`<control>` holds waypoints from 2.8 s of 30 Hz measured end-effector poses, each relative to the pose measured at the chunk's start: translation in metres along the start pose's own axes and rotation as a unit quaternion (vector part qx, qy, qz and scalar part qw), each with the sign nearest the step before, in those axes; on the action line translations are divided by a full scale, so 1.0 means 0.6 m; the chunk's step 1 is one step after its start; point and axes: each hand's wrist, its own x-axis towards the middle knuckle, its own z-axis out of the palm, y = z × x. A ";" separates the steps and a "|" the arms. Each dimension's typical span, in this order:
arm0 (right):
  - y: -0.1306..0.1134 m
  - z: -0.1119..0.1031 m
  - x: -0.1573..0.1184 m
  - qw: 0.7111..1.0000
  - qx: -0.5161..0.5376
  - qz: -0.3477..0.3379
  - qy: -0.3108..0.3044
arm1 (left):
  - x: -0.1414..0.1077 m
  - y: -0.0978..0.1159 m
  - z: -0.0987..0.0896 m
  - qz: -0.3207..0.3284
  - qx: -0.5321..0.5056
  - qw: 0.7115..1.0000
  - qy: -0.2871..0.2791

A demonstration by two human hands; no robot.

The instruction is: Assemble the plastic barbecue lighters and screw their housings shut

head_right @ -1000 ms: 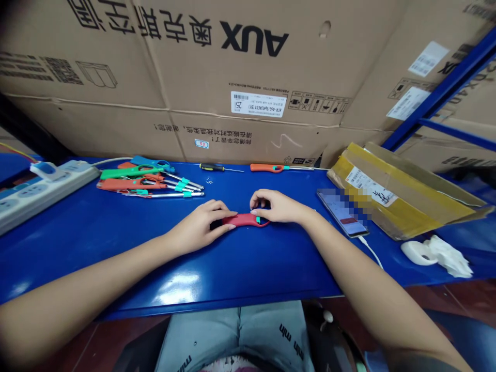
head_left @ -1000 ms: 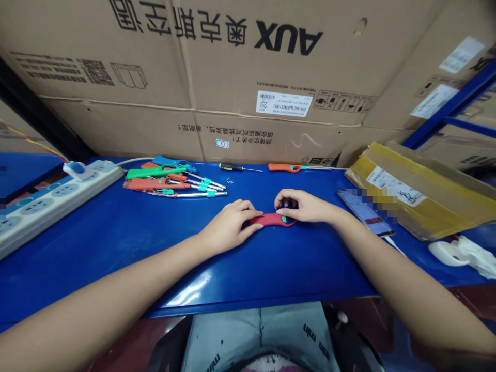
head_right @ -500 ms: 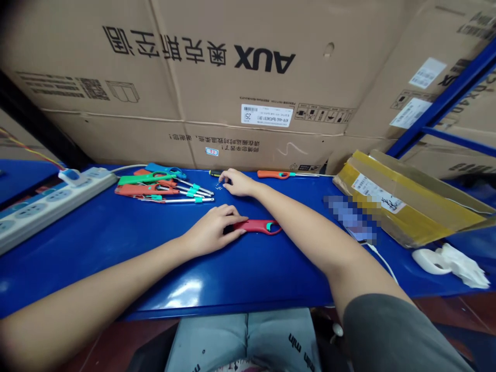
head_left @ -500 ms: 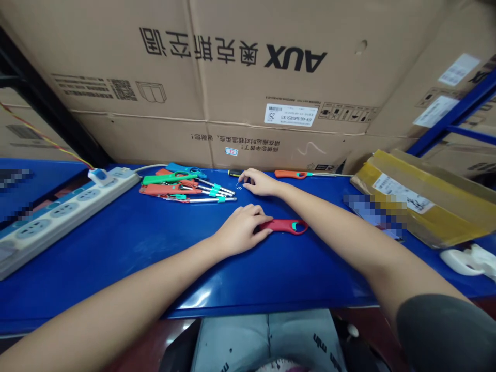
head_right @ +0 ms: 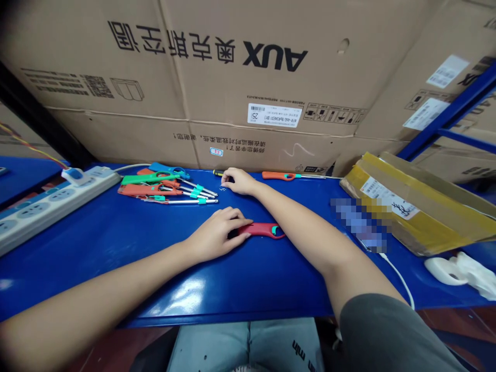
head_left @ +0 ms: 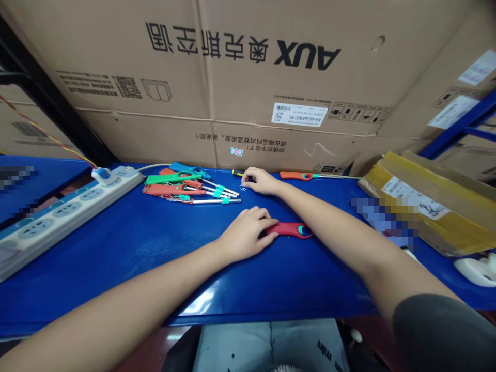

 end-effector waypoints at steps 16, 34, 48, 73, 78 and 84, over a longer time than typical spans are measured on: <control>-0.067 -0.056 -0.160 0.983 0.137 0.095 0.074 | 0.003 -0.012 0.012 0.006 -0.094 0.994 0.053; -0.104 -0.071 -0.253 0.998 -0.055 -0.013 0.021 | 0.011 -0.002 0.004 -0.114 -0.113 0.975 0.155; -0.125 -0.061 -0.255 0.971 -0.226 -0.080 0.006 | 0.006 -0.009 0.006 -0.059 -0.121 0.979 0.154; -0.140 -0.067 -0.259 0.962 -0.253 -0.099 -0.012 | 0.008 0.001 -0.001 -0.044 -0.143 0.974 0.171; -0.132 -0.077 -0.260 0.963 -0.247 -0.107 -0.013 | 0.003 0.005 -0.005 -0.058 -0.065 0.994 0.066; -0.132 -0.076 -0.262 0.984 -0.149 -0.095 -0.008 | 0.002 0.000 0.000 -0.045 -0.061 0.997 0.032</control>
